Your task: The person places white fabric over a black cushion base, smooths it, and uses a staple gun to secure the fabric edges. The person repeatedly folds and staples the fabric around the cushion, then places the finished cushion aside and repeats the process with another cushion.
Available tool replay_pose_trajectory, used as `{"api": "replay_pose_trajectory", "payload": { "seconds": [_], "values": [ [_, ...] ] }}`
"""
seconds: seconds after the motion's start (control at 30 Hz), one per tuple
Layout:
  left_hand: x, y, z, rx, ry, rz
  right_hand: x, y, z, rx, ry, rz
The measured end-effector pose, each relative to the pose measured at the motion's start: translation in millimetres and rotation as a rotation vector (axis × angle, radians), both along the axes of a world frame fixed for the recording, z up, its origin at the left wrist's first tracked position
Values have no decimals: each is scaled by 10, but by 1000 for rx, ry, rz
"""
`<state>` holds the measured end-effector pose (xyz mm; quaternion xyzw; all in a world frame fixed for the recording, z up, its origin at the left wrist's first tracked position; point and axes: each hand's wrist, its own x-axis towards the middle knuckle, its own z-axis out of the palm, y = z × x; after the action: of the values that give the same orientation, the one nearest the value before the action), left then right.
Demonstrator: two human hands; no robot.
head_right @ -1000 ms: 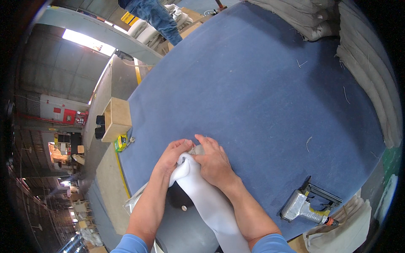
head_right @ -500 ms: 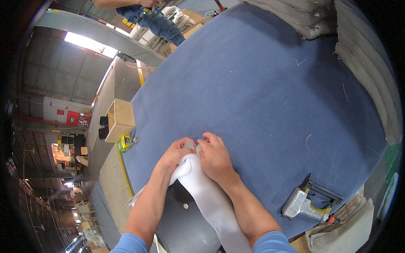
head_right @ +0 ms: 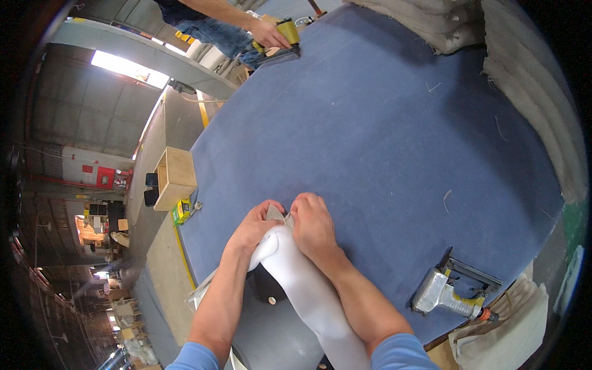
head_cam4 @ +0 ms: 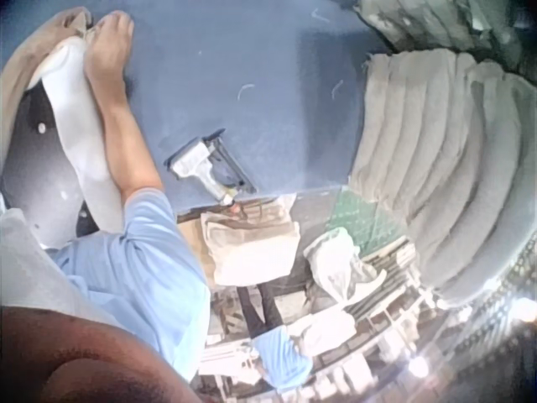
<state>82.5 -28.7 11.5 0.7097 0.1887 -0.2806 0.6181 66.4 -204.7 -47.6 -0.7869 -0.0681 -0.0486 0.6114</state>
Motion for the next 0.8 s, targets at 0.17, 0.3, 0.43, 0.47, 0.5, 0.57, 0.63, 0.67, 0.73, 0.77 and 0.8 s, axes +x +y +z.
{"api": "replay_pose_trajectory", "payload": {
  "seconds": [0.17, 0.3, 0.43, 0.47, 0.5, 0.57, 0.63, 0.67, 0.73, 0.77, 0.8],
  "values": [
    [-29, -40, 161, -12, -31, -5, 143, -9, 110, -18, 144, 153],
    [-61, -18, 220, -99, -45, 27, 338, -127, 267, -15, 300, 321],
    [-60, 25, 126, -87, -28, 41, 386, -221, 320, -13, 364, 344],
    [-45, 27, 100, -90, -20, 47, 397, -226, 297, 7, 346, 346],
    [-30, 15, 74, -96, -12, 53, 416, -248, 278, 27, 328, 346],
    [-33, 4, 42, -78, -5, 60, 442, -336, 238, 59, 388, 435],
    [-30, 2, 28, -79, -3, 85, 494, -396, 292, 56, 423, 516],
    [-31, 1, 20, -90, 1, 100, 512, -426, 322, 36, 432, 546],
    [-25, -10, 18, -111, 8, 109, 520, -446, 328, 25, 427, 561],
    [-24, -11, 19, -121, 10, 110, 513, -434, 312, 32, 413, 553],
    [-20, -13, 23, -130, 9, 107, 504, -426, 289, 40, 396, 541]
  ]
}}
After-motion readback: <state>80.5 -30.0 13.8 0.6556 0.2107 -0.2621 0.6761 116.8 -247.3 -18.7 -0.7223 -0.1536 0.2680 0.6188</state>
